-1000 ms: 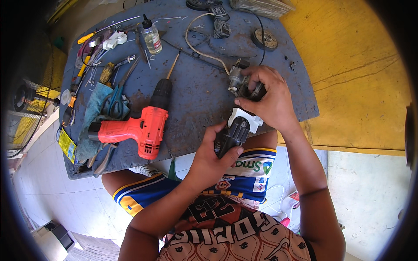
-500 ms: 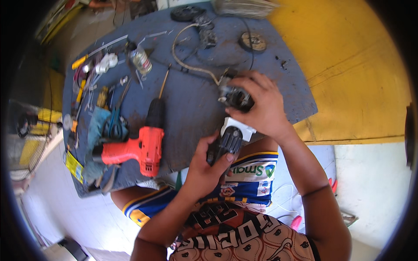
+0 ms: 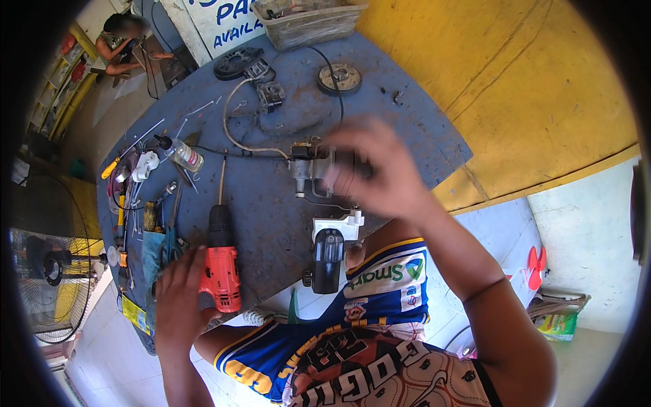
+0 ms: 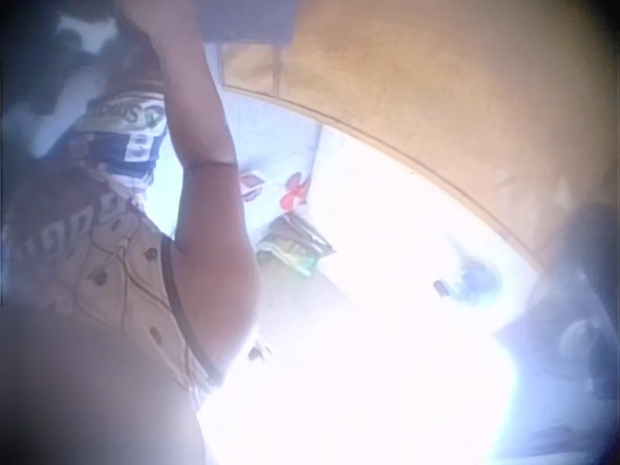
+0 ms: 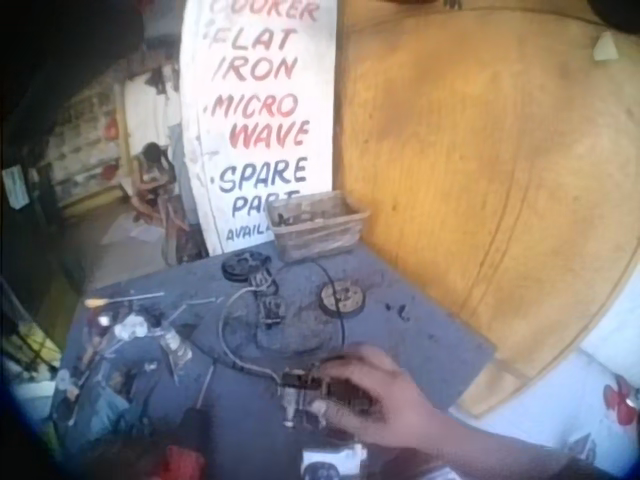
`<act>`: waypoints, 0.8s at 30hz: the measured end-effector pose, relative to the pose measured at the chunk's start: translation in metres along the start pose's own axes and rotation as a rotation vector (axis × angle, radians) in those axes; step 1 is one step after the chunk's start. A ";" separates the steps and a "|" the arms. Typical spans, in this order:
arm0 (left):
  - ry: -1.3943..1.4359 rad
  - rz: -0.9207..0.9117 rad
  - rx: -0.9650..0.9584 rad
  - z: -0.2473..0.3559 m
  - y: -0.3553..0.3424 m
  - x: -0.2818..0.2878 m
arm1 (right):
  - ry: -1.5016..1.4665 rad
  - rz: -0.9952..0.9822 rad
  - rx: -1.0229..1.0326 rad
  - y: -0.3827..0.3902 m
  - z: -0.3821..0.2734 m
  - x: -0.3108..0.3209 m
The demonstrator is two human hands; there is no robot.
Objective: The person disassembles and reassembles a small motor or appliance component on a workbench. They use a cordless drill to remove and install screws, a screwdriver to adjust internal parts, and pliers to manipulate wires. The person also searches through a container of spare parts to select a replacement component.
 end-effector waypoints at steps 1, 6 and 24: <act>0.026 -0.010 -0.003 0.003 -0.011 -0.008 | 0.055 0.086 -0.066 -0.012 0.026 0.017; 0.213 -0.036 -0.042 0.002 -0.026 -0.010 | 0.252 0.078 -0.491 -0.056 0.182 0.027; 1.839 0.270 -0.063 -0.007 0.081 -0.056 | 0.360 -0.052 -0.401 -0.061 0.242 -0.033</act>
Point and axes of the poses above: each hand's wrist, its own y-axis away from the middle knuckle, its own x-axis out of the back of the hand, z = x × y, the point moved 9 cm from there along -y, towards the middle knuckle, and after that the axes turned 5 degrees about x, right-handed, at the moved point
